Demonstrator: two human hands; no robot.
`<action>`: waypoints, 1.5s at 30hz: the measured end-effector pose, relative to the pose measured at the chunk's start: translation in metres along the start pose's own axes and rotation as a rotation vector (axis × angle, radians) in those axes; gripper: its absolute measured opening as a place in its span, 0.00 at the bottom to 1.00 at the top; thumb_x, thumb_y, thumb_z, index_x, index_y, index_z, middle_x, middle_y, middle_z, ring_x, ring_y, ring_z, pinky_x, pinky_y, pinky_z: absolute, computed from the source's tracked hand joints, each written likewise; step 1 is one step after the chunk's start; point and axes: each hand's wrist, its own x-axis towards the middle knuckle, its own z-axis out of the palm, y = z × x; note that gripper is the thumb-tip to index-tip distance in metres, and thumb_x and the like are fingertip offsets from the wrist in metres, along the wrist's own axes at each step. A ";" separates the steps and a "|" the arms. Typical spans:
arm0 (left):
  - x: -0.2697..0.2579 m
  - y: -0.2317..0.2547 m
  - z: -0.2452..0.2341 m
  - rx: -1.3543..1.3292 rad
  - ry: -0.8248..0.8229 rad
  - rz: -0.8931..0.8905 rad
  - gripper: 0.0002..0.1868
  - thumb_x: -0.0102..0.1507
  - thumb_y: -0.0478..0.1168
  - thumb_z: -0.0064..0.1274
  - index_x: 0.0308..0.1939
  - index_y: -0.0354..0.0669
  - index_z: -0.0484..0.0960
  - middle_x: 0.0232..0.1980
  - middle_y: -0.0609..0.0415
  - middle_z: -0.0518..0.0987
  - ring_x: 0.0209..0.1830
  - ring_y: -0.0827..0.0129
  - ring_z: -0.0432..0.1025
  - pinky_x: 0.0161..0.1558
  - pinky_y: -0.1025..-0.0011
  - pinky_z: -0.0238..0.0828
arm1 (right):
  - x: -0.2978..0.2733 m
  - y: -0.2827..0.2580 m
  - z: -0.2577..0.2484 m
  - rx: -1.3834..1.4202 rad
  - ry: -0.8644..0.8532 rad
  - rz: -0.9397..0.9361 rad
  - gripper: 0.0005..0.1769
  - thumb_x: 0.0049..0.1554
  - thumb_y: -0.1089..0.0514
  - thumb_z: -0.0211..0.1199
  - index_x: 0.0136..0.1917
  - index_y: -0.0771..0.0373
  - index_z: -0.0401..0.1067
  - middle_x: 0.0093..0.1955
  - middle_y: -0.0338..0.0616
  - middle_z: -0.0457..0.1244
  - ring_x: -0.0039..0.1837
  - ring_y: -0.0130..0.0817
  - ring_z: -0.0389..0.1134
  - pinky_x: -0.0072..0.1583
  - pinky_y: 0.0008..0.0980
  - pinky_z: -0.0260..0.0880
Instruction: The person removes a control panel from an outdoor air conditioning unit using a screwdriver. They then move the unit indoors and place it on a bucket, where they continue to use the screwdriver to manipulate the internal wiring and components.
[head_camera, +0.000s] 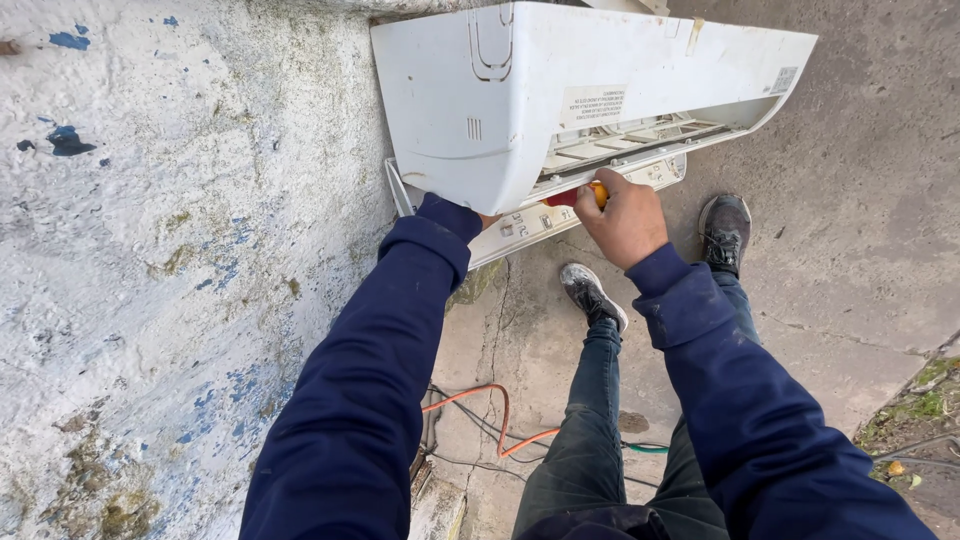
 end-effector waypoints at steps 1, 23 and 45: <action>0.001 -0.001 -0.001 0.001 0.003 -0.001 0.31 0.67 0.59 0.41 0.72 0.53 0.65 0.75 0.42 0.63 0.70 0.45 0.61 0.66 0.51 0.56 | -0.003 0.005 0.005 0.000 0.001 -0.003 0.15 0.62 0.55 0.62 0.50 0.71 0.77 0.32 0.58 0.67 0.33 0.49 0.70 0.40 0.43 0.72; -0.019 0.027 -0.064 -0.046 -0.088 -0.027 0.32 0.69 0.63 0.36 0.73 0.56 0.64 0.75 0.49 0.66 0.72 0.54 0.65 0.69 0.58 0.63 | -0.021 0.020 0.031 -0.033 0.128 -0.297 0.17 0.65 0.56 0.63 0.56 0.68 0.60 0.43 0.58 0.64 0.41 0.57 0.67 0.43 0.50 0.67; 0.000 0.025 -0.062 -1.906 -0.078 0.029 0.31 0.75 0.55 0.28 0.77 0.44 0.58 0.76 0.44 0.66 0.70 0.58 0.68 0.66 0.61 0.73 | -0.025 0.002 0.033 0.017 0.078 -0.029 0.27 0.60 0.46 0.71 0.55 0.69 0.63 0.35 0.58 0.65 0.38 0.57 0.70 0.42 0.49 0.70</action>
